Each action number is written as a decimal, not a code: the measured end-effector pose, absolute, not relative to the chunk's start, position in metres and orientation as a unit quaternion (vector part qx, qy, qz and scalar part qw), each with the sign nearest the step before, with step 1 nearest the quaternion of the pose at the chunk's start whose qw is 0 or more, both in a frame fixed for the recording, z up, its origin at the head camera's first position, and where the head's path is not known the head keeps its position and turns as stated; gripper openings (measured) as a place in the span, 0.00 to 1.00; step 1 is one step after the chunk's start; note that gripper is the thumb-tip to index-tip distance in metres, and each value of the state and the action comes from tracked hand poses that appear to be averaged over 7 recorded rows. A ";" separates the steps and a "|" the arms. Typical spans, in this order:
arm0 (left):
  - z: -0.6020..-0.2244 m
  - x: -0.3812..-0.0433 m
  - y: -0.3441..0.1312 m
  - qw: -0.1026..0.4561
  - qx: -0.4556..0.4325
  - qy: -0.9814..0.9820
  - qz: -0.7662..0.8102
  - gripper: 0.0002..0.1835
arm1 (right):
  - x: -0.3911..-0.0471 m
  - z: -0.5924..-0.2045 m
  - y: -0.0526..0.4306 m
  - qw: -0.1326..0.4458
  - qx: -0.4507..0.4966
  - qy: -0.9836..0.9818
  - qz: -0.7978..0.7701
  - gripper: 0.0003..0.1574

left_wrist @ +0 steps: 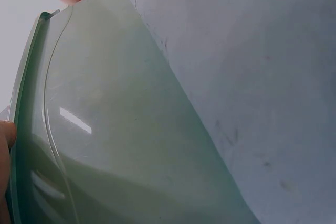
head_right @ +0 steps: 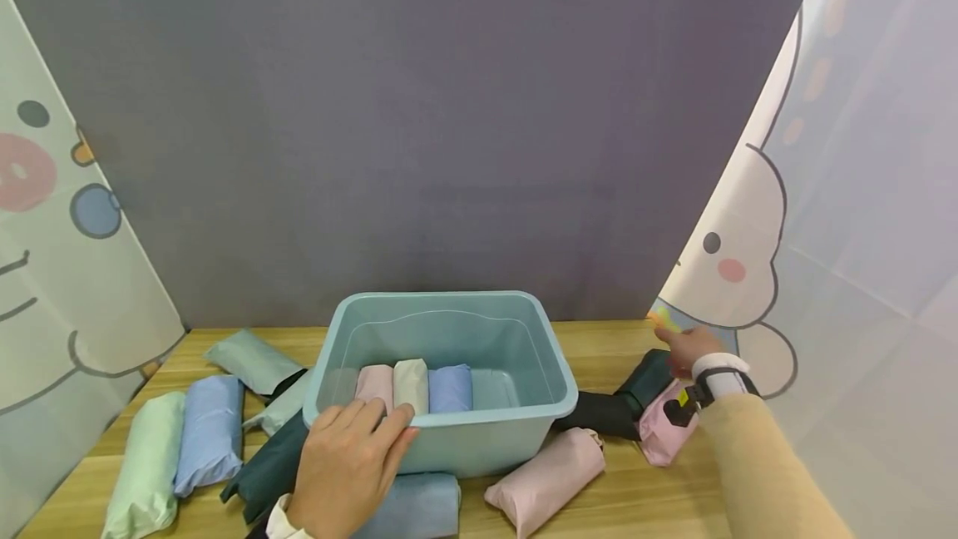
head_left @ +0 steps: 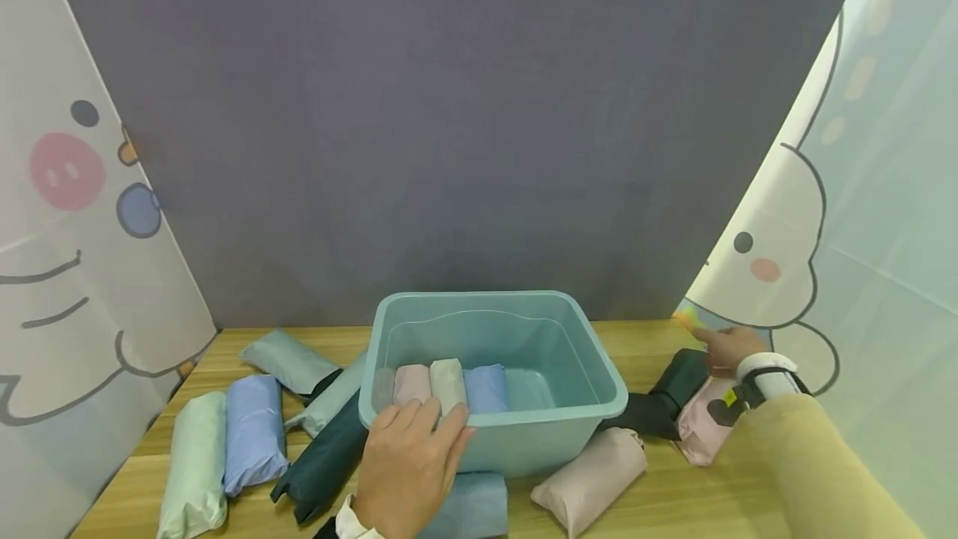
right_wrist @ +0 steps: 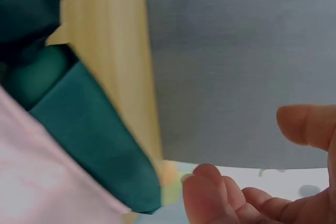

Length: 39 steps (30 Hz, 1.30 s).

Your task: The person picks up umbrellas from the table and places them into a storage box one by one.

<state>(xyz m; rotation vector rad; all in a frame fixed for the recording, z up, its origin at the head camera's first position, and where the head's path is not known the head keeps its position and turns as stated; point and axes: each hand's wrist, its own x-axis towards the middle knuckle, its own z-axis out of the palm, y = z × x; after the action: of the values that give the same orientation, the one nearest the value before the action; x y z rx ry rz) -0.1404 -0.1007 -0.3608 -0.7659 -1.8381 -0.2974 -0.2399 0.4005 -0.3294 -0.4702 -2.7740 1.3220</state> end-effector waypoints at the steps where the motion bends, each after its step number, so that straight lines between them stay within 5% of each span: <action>1: -0.361 -0.141 -0.101 0.534 -0.321 -0.772 -0.125 0.16 | -0.243 -0.335 0.403 0.008 -0.154 -0.889 0.430 0.56; 23: -0.363 -0.141 -0.100 0.533 -0.319 -0.775 -0.118 0.15 | -0.255 -0.379 0.392 -0.017 -0.171 -0.937 0.303 0.42; 34: -0.366 -0.141 -0.100 0.526 -0.319 -0.780 -0.114 0.16 | -0.269 -0.388 0.388 -0.023 -0.136 -0.964 0.226 0.45; 39: -0.364 -0.141 -0.099 0.532 -0.320 -0.776 -0.112 0.18 | -0.280 -0.393 0.389 -0.042 -0.129 -0.976 0.170 0.54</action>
<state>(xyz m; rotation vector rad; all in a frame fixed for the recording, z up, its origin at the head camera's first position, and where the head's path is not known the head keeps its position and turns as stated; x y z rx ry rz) -0.1407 -0.0993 -0.3640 -0.7624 -1.8521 -0.2676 -0.2799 0.3889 -0.3934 -0.4156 -3.1511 0.5503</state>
